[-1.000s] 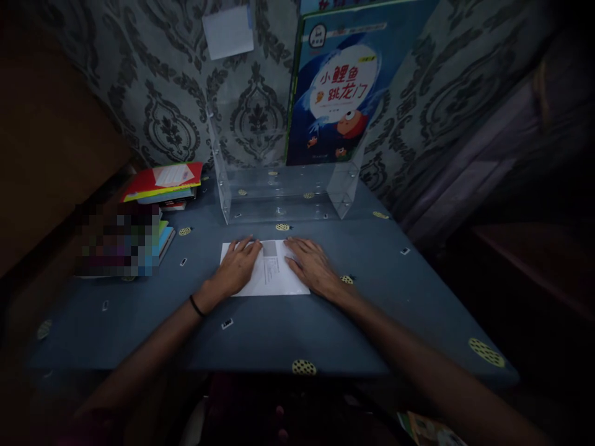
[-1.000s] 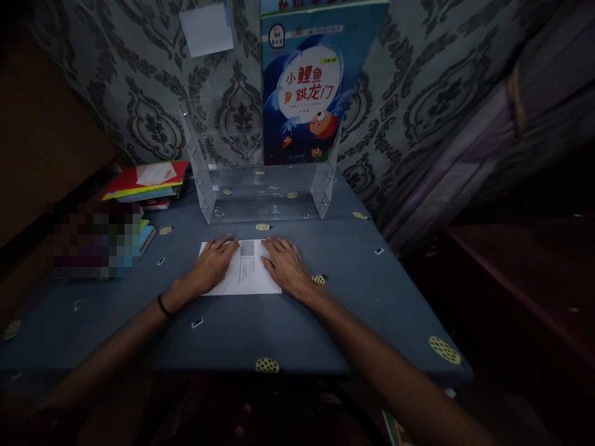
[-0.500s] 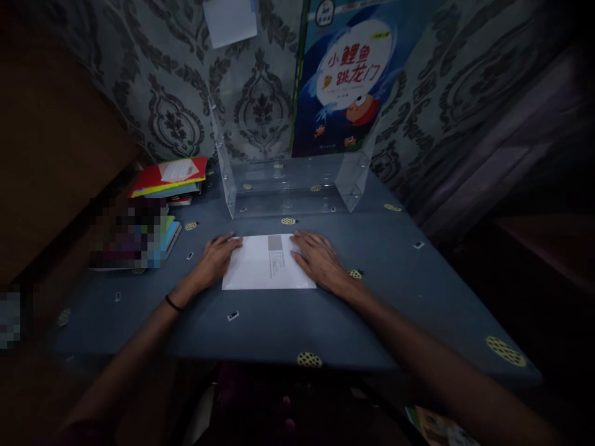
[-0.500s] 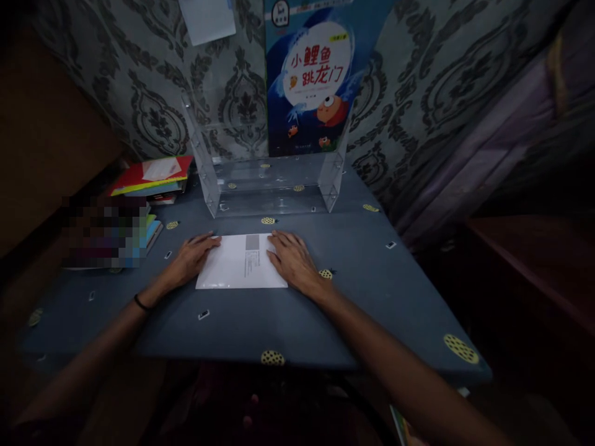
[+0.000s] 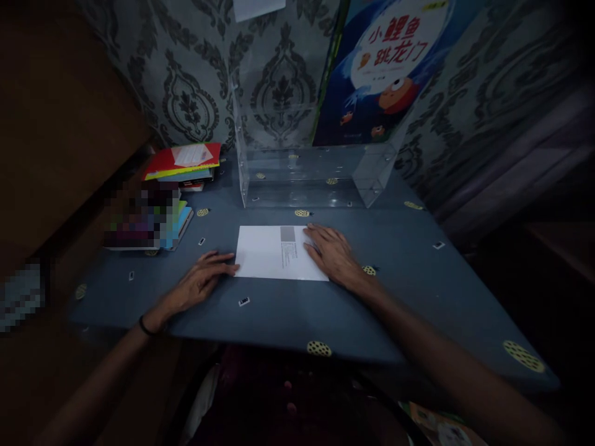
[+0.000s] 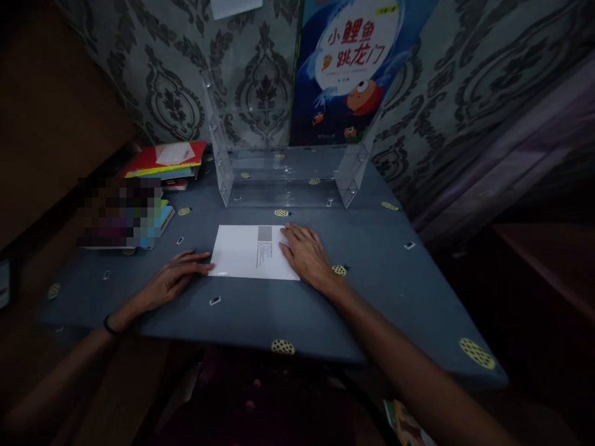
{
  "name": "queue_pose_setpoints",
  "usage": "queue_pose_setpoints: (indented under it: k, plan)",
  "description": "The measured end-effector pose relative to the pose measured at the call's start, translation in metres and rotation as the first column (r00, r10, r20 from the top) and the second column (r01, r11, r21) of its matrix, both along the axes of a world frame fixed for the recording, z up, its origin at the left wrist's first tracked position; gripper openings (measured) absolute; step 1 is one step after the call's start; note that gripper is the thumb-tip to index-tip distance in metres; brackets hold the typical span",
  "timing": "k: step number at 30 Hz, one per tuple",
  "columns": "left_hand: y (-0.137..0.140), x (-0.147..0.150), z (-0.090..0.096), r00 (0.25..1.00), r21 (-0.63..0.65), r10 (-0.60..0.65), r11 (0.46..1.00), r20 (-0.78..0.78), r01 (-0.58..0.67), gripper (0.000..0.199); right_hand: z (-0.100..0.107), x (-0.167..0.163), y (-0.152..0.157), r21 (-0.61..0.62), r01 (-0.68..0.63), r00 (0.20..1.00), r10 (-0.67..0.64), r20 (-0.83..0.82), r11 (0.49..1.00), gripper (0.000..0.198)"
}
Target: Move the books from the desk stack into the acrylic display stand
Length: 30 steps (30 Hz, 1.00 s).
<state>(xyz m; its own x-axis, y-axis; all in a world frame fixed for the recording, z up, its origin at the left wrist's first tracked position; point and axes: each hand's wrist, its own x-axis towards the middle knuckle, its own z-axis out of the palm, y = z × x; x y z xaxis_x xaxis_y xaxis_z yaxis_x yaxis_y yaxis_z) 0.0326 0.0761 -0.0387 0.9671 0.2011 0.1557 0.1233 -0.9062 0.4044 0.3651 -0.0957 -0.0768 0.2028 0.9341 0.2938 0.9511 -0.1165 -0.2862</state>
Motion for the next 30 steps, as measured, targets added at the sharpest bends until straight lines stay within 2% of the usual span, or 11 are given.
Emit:
queue_pose_setpoints:
  k: [3,6,9,11,15,17,19,21,23,27,30]
  plan:
    - [-0.007,-0.001,0.004,1.000,-0.013,-0.005,1.000,0.020,0.005,0.035,0.001,-0.001,0.000,-0.013,0.000,1.000,0.000,0.009,1.000,0.045]
    - [-0.007,0.011,0.005,1.000,0.019,-0.006,1.000,0.000,0.006,0.035,0.001,-0.001,0.001,-0.021,0.007,1.000,-0.007,0.010,1.000,0.046]
    - [-0.002,0.036,0.001,0.998,0.105,0.021,0.994,-0.061,-0.015,0.038,0.001,-0.002,0.002,-0.022,0.024,1.000,-0.023,0.007,0.999,0.045]
    - [-0.001,0.058,-0.004,0.991,0.185,0.086,0.981,-0.104,-0.066,0.046,0.001,-0.002,0.002,-0.020,0.018,1.000,-0.018,0.002,1.000,0.044]
    - [-0.009,0.104,-0.009,0.971,0.285,0.166,0.952,-0.174,-0.112,0.059,0.003,-0.002,0.001,-0.003,0.006,1.000,-0.006,-0.003,1.000,0.042]
    - [-0.021,0.121,-0.008,0.975,0.273,0.091,0.961,-0.205,-0.032,0.060,0.004,-0.002,0.001,-0.005,0.009,1.000,-0.009,-0.001,1.000,0.042]
    - [-0.033,0.129,-0.005,0.973,0.226,-0.060,0.968,-0.222,0.112,0.056,0.004,-0.002,0.001,-0.010,0.009,1.000,-0.009,-0.006,1.000,0.042]
    - [-0.042,0.129,-0.002,0.953,0.167,-0.213,0.953,-0.216,0.251,0.052,0.004,-0.002,0.001,-0.005,0.006,1.000,-0.006,-0.023,1.000,0.041]
    - [-0.044,0.124,0.000,0.938,0.122,-0.286,0.942,-0.194,0.312,0.049,0.003,0.000,0.001,0.005,-0.005,0.999,0.005,-0.049,1.000,0.041]
    - [-0.033,0.122,-0.002,0.960,0.105,-0.215,0.966,-0.177,0.236,0.049,0.005,0.007,0.002,0.025,-0.017,0.986,0.021,-0.168,1.000,0.046]
    - [-0.026,0.142,-0.006,0.976,0.131,-0.122,0.980,-0.182,0.147,0.052,0.009,0.014,0.001,0.040,0.008,0.941,0.006,-0.339,0.999,0.049]
